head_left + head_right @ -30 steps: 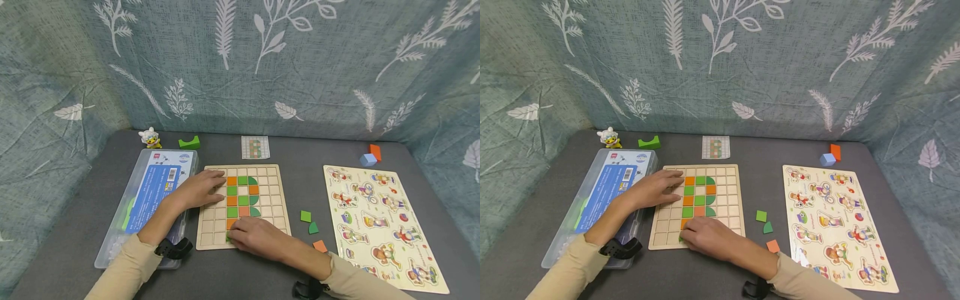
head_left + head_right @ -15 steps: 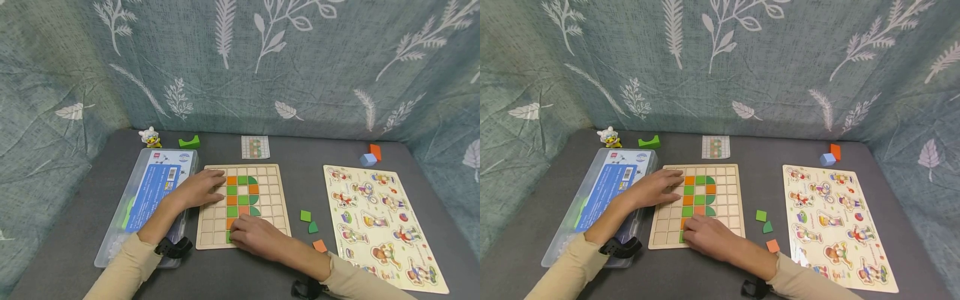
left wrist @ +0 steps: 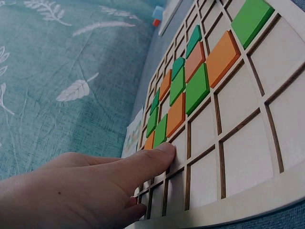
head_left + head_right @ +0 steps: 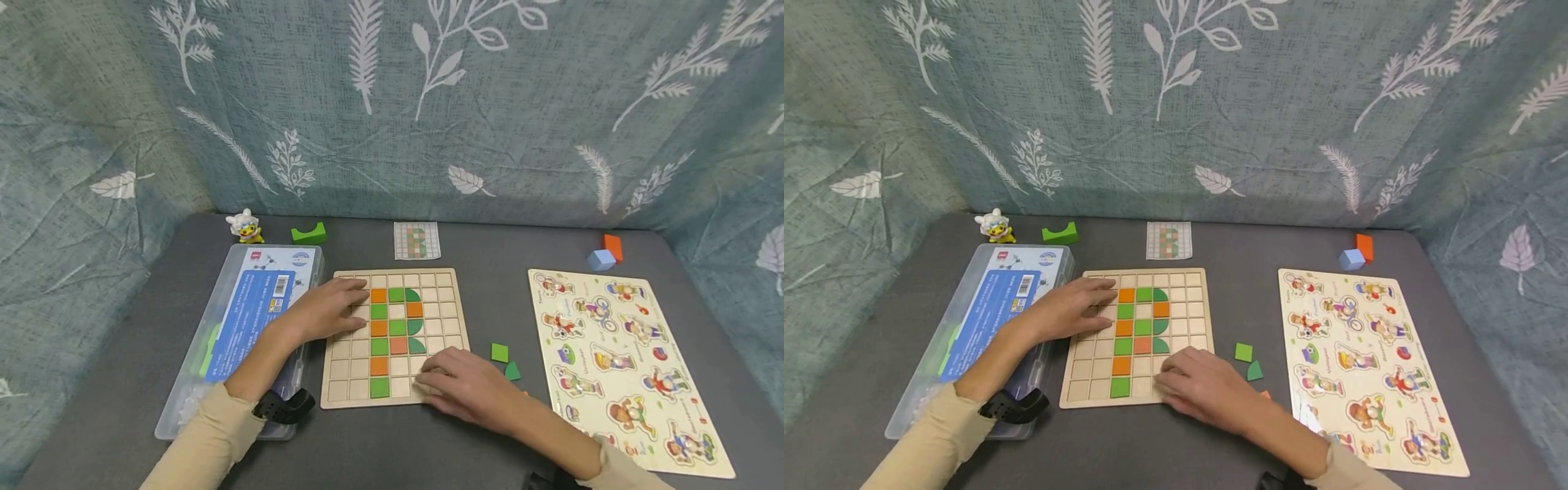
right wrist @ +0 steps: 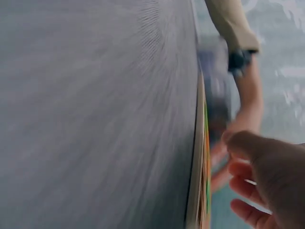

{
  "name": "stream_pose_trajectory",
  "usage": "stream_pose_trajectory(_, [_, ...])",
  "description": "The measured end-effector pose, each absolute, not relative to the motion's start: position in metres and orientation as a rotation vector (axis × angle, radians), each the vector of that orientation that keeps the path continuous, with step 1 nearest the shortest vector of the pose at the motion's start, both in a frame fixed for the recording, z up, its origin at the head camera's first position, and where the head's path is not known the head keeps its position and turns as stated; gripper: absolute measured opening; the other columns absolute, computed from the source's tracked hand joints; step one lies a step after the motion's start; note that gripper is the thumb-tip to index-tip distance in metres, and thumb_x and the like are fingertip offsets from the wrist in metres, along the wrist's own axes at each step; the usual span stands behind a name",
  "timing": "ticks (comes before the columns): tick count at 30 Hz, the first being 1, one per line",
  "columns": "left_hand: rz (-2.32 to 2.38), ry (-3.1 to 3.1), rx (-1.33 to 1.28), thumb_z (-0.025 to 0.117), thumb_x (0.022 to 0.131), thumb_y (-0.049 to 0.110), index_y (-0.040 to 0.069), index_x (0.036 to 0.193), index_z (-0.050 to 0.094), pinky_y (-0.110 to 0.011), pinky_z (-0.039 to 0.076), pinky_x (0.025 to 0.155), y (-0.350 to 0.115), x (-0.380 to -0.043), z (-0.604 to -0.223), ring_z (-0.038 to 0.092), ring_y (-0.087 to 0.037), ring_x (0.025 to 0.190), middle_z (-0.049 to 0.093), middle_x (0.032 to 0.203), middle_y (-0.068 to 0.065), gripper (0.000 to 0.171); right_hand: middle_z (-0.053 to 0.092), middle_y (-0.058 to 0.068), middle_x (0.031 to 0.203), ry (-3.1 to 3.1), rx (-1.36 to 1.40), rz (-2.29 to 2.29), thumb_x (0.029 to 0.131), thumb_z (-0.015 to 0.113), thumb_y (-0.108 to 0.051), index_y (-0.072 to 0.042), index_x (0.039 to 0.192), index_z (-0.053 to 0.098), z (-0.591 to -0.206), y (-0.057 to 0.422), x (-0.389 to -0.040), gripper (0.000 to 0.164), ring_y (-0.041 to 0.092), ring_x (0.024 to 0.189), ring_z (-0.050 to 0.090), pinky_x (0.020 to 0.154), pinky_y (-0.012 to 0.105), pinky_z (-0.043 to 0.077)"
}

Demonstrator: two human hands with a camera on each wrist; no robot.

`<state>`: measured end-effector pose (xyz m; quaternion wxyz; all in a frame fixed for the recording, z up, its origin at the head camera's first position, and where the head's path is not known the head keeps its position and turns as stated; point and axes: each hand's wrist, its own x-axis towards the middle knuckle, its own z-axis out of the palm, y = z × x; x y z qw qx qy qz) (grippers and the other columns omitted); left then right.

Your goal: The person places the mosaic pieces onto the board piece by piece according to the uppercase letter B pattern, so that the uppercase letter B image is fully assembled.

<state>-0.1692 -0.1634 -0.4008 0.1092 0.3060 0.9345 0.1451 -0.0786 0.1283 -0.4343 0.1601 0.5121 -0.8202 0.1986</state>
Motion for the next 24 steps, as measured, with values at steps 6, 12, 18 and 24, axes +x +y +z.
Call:
stream_pose_trajectory(6, [0.408, 2.739, 0.893, 0.066, 0.092, 0.03, 0.003, 0.137, 0.055, -0.053, 0.036, 0.114, -0.164, -0.169, -0.4, 0.039, -0.038, 0.14, 0.044, 0.15, -0.018, 0.054, 0.064, -0.007, 0.112, -2.509, 1.15, 0.819, 0.082, 0.078, -0.028, -0.016, 0.115, 0.069, -0.44, 0.194, -0.067, 0.036, 0.007, 0.104, 0.057, 0.093, 0.012, 0.043])
stream_pose_trajectory(12, [0.408, 2.731, 0.878, 0.066, 0.092, 0.03, 0.003, 0.138, 0.054, -0.053, 0.035, 0.114, -0.165, -0.168, -0.4, 0.039, -0.038, 0.14, 0.044, 0.15, -0.018, 0.054, 0.063, -0.007, 0.111, -2.573, 0.963, 0.807, 0.072, 0.085, -0.019, -0.016, 0.114, 0.07, -0.443, 0.233, -0.054, 0.045, 0.005, 0.105, 0.055, 0.096, 0.007, 0.037])
stream_pose_trajectory(18, [0.422, 2.729, 0.872, 0.066, 0.092, 0.031, 0.004, 0.138, 0.054, -0.053, 0.036, 0.114, -0.164, -0.168, -0.402, 0.039, -0.037, 0.14, 0.043, 0.15, -0.018, 0.054, 0.063, -0.009, 0.11, -2.588, 0.975, 0.758, 0.072, 0.084, -0.015, -0.018, 0.112, 0.071, -0.447, 0.246, -0.047, 0.042, 0.004, 0.105, 0.055, 0.097, 0.005, 0.037])
stream_pose_trajectory(24, [0.426, 2.743, 0.884, 0.067, 0.091, 0.03, 0.003, 0.137, 0.055, -0.052, 0.037, 0.113, -0.163, -0.169, -0.401, 0.04, -0.037, 0.139, 0.045, 0.149, -0.018, 0.054, 0.062, -0.01, 0.111, -2.628, 0.972, 0.683, 0.073, 0.082, -0.012, -0.02, 0.115, 0.07, -0.449, 0.254, -0.046, 0.045, 0.004, 0.105, 0.055, 0.097, 0.006, 0.037])
